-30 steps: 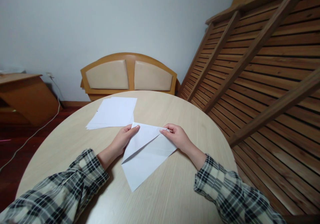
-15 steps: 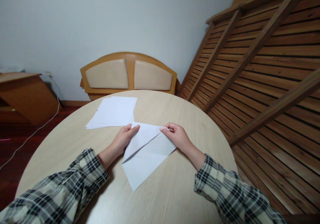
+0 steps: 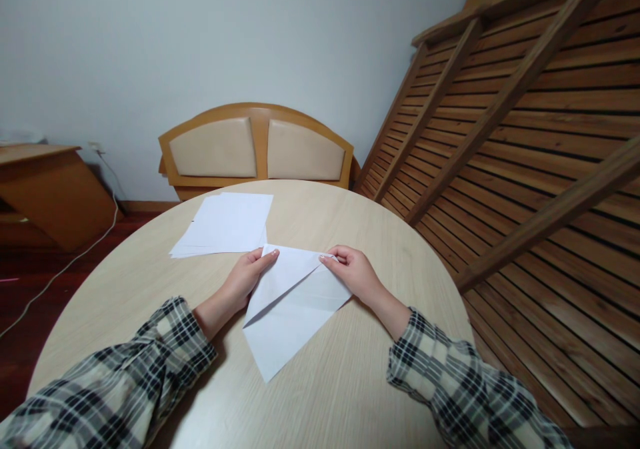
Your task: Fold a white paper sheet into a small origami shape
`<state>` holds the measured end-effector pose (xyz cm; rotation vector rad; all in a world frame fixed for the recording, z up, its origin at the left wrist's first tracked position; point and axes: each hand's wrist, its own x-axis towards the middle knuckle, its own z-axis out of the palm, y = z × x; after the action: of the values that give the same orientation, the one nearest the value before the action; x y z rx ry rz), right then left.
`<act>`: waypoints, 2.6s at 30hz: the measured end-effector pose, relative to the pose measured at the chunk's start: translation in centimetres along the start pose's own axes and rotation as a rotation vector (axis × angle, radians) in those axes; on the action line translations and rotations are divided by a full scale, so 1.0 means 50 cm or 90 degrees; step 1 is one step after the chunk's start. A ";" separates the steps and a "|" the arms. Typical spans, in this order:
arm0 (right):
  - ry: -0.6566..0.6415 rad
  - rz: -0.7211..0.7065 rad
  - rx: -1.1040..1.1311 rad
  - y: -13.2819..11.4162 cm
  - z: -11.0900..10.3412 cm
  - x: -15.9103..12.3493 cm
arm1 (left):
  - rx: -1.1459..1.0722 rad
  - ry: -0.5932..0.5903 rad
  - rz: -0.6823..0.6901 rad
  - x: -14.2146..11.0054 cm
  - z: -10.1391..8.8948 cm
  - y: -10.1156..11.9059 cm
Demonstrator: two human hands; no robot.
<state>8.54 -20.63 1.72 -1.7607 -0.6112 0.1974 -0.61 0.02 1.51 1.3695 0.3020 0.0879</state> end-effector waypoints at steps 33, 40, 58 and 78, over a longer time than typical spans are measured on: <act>-0.013 0.040 0.026 -0.002 -0.002 0.002 | -0.019 0.031 0.010 0.004 0.004 -0.001; 0.014 0.022 0.007 0.001 -0.002 0.001 | 0.014 0.033 0.028 0.007 0.000 -0.005; 0.016 0.018 0.030 -0.001 -0.009 0.007 | 0.128 0.063 0.141 0.003 -0.001 0.001; 0.013 0.027 0.038 -0.006 -0.011 0.006 | 0.195 0.104 0.214 -0.004 0.004 0.013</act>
<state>8.95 -20.90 2.21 -1.7179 -0.5475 0.2242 -0.67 -0.11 2.20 1.7128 0.2245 0.4489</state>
